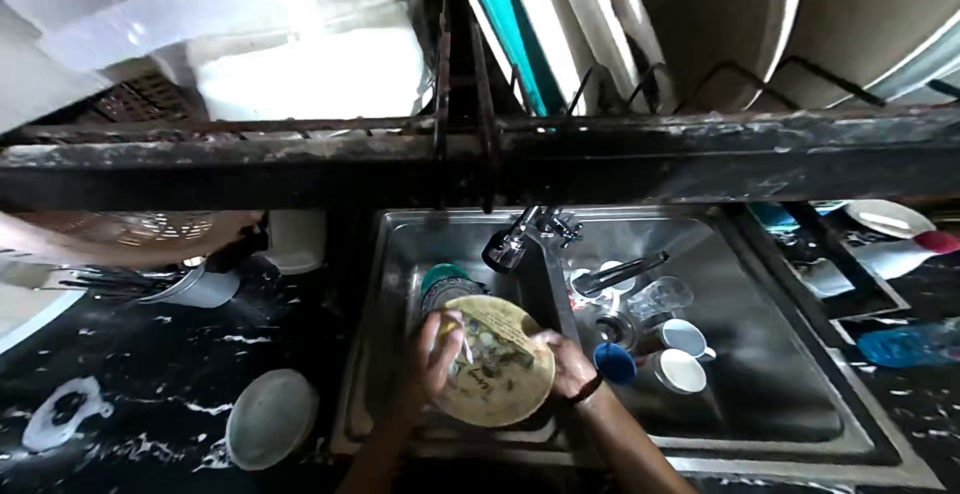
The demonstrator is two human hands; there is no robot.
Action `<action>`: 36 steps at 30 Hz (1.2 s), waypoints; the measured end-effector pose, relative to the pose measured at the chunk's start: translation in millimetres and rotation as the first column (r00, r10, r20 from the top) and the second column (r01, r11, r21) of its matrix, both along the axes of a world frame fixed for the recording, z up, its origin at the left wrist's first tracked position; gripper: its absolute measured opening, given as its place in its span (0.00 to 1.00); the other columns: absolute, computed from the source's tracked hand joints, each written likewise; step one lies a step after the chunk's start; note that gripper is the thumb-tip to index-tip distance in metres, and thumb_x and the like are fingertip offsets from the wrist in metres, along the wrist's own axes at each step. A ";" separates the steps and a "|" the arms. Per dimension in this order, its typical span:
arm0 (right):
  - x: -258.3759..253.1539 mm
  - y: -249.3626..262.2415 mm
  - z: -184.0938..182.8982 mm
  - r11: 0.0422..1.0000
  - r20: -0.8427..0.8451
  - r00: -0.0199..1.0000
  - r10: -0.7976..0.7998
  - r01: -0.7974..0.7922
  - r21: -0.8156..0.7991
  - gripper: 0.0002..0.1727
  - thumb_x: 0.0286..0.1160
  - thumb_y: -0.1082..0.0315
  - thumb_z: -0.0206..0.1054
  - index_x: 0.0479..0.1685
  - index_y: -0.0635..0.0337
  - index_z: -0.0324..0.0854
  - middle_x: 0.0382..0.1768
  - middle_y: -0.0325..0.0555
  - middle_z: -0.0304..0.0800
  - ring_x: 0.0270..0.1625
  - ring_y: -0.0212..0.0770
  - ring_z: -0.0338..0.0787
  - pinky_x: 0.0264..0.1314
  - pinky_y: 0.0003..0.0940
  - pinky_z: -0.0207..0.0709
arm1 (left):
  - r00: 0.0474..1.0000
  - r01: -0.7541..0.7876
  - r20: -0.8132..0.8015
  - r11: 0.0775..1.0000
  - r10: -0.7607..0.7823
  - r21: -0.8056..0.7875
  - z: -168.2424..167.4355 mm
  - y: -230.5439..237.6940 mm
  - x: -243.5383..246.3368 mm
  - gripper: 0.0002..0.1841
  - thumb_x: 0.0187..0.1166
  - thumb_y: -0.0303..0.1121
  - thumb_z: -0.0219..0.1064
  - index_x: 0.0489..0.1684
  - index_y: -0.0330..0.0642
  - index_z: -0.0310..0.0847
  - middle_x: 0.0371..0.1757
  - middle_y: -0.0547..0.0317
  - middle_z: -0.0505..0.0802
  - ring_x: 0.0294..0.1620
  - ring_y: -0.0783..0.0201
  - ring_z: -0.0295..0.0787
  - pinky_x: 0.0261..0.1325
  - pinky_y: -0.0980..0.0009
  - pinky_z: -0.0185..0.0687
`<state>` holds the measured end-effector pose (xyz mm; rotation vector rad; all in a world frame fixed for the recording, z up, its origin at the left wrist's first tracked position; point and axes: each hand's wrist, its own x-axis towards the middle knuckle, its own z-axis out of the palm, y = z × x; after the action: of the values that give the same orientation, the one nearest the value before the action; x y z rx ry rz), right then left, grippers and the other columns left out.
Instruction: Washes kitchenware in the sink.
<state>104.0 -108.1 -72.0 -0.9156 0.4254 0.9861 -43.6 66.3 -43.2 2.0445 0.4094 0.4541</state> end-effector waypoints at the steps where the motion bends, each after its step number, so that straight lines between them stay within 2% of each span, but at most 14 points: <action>1: -5.1 4.2 9.2 0.997 0.077 0.995 0.055 -0.050 -0.064 0.13 0.82 0.75 0.47 0.35 0.59 0.76 0.22 0.41 0.87 0.24 0.33 0.88 0.27 0.29 0.85 | 0.989 -0.024 -0.147 1.000 0.024 0.005 -5.3 -0.3 5.4 0.26 0.89 0.43 0.55 0.76 0.31 0.76 0.72 0.42 0.86 0.72 0.54 0.84 0.78 0.56 0.76; 2: -11.5 9.4 14.8 0.991 0.176 0.978 0.113 -0.097 -0.096 0.10 0.82 0.77 0.49 0.45 0.61 0.76 0.27 0.42 0.88 0.29 0.33 0.89 0.33 0.30 0.86 | 0.982 -0.017 -0.187 0.999 0.024 0.038 -14.4 -9.4 13.4 0.26 0.90 0.41 0.55 0.80 0.31 0.73 0.80 0.39 0.80 0.80 0.49 0.78 0.84 0.53 0.68; 5: -31.4 20.1 13.6 0.976 0.395 0.893 0.215 -0.211 -0.054 0.17 0.83 0.76 0.50 0.67 0.66 0.74 0.42 0.43 0.92 0.43 0.32 0.91 0.48 0.32 0.88 | 0.997 0.013 0.068 0.986 -0.025 0.166 -37.8 -48.1 39.4 0.24 0.86 0.37 0.57 0.79 0.35 0.77 0.85 0.42 0.76 0.86 0.50 0.71 0.89 0.54 0.64; 7: -40.2 17.7 14.9 0.975 0.419 0.882 0.215 -0.215 -0.048 0.20 0.77 0.77 0.49 0.68 0.66 0.72 0.44 0.43 0.91 0.44 0.32 0.92 0.48 0.32 0.89 | 0.996 -0.073 0.056 0.976 0.063 0.206 -42.0 -25.3 57.4 0.23 0.83 0.33 0.61 0.77 0.37 0.80 0.84 0.40 0.77 0.84 0.45 0.74 0.86 0.50 0.67; 11: -45.6 13.8 19.0 0.988 0.460 0.875 0.151 -0.133 -0.072 0.23 0.77 0.78 0.47 0.72 0.69 0.69 0.46 0.44 0.90 0.45 0.31 0.92 0.50 0.30 0.88 | 0.911 -0.266 -0.303 0.960 0.280 0.085 -41.4 18.4 78.6 0.26 0.92 0.41 0.52 0.87 0.43 0.68 0.86 0.39 0.73 0.86 0.42 0.69 0.85 0.46 0.65; 15: -31.9 26.6 -4.2 0.995 0.398 0.918 -0.010 0.049 -0.089 0.20 0.95 0.62 0.43 0.73 0.63 0.71 0.48 0.45 0.89 0.47 0.33 0.90 0.52 0.33 0.86 | 0.995 -0.092 0.060 0.955 0.078 0.283 -59.3 -69.6 50.8 0.22 0.83 0.39 0.62 0.72 0.41 0.84 0.79 0.40 0.82 0.82 0.43 0.76 0.83 0.45 0.69; 18: -17.2 20.5 -4.6 0.981 0.376 0.919 -0.120 0.167 -0.095 0.21 0.96 0.57 0.44 0.74 0.60 0.70 0.46 0.43 0.88 0.44 0.31 0.90 0.46 0.31 0.87 | 0.982 -0.158 0.161 0.882 0.095 0.443 -89.4 -63.2 29.0 0.23 0.84 0.43 0.60 0.71 0.42 0.85 0.79 0.37 0.81 0.82 0.39 0.75 0.83 0.42 0.70; 21: -20.0 10.2 -2.7 0.994 0.385 0.921 -0.048 0.083 -0.075 0.24 0.96 0.58 0.43 0.79 0.62 0.66 0.55 0.47 0.88 0.52 0.34 0.91 0.54 0.33 0.87 | 0.937 -0.297 -0.073 0.890 0.341 0.347 -75.4 4.1 39.2 0.25 0.86 0.39 0.60 0.79 0.37 0.77 0.83 0.32 0.75 0.82 0.34 0.73 0.80 0.40 0.71; 24: -32.4 19.2 -1.8 0.994 0.413 0.908 0.067 -0.023 -0.111 0.25 0.96 0.58 0.44 0.77 0.66 0.70 0.57 0.51 0.89 0.55 0.36 0.91 0.58 0.35 0.87 | 0.915 -0.125 -0.340 0.953 0.219 0.278 -25.8 12.2 76.8 0.26 0.90 0.43 0.54 0.87 0.49 0.69 0.90 0.41 0.66 0.89 0.38 0.62 0.87 0.41 0.60; 26: -31.9 28.2 -5.6 0.996 0.409 0.912 0.016 0.021 -0.086 0.25 0.96 0.56 0.42 0.72 0.66 0.75 0.51 0.50 0.91 0.51 0.35 0.91 0.55 0.35 0.87 | 0.964 -0.001 -0.247 0.936 0.094 0.353 -22.1 -33.0 78.0 0.25 0.88 0.43 0.57 0.83 0.49 0.76 0.87 0.42 0.73 0.87 0.39 0.66 0.86 0.41 0.61; 28: -23.4 29.3 -6.3 0.990 0.409 0.911 -0.059 0.105 -0.090 0.27 0.96 0.52 0.40 0.68 0.63 0.76 0.46 0.46 0.91 0.47 0.34 0.91 0.52 0.34 0.87 | 0.999 -0.038 0.021 0.854 0.032 0.518 -50.8 -71.4 57.7 0.21 0.86 0.45 0.58 0.73 0.50 0.85 0.79 0.45 0.83 0.82 0.42 0.76 0.83 0.41 0.67; 30: -7.7 19.2 -1.5 0.984 0.422 0.900 -0.106 0.156 -0.087 0.27 0.96 0.51 0.40 0.77 0.61 0.70 0.54 0.46 0.89 0.53 0.32 0.89 0.56 0.32 0.86 | 0.996 -0.084 0.060 0.821 0.061 0.564 -71.8 -67.8 40.2 0.24 0.84 0.47 0.57 0.73 0.48 0.85 0.80 0.40 0.81 0.83 0.37 0.73 0.83 0.37 0.64; 33: 4.2 4.6 -3.0 0.986 0.482 0.873 -0.068 0.133 -0.103 0.25 0.95 0.55 0.45 0.77 0.63 0.69 0.57 0.47 0.89 0.55 0.30 0.90 0.56 0.30 0.87 | 0.939 -0.314 -0.054 0.912 0.339 0.263 -60.0 -5.9 41.4 0.30 0.80 0.43 0.68 0.79 0.36 0.76 0.80 0.32 0.78 0.82 0.36 0.73 0.82 0.39 0.67; 36: 5.1 10.4 -19.3 0.945 0.614 0.789 0.016 0.189 -0.268 0.23 0.94 0.59 0.50 0.70 0.71 0.75 0.51 0.49 0.88 0.49 0.28 0.87 0.55 0.27 0.81 | 0.900 -0.326 -0.368 0.923 0.236 -0.207 5.8 37.4 53.5 0.32 0.78 0.38 0.75 0.78 0.31 0.72 0.69 0.35 0.85 0.70 0.48 0.83 0.74 0.52 0.77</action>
<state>109.1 -97.7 -91.3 -1.4343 0.0645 0.4862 9.9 103.7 -37.5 1.8049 0.9374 0.2032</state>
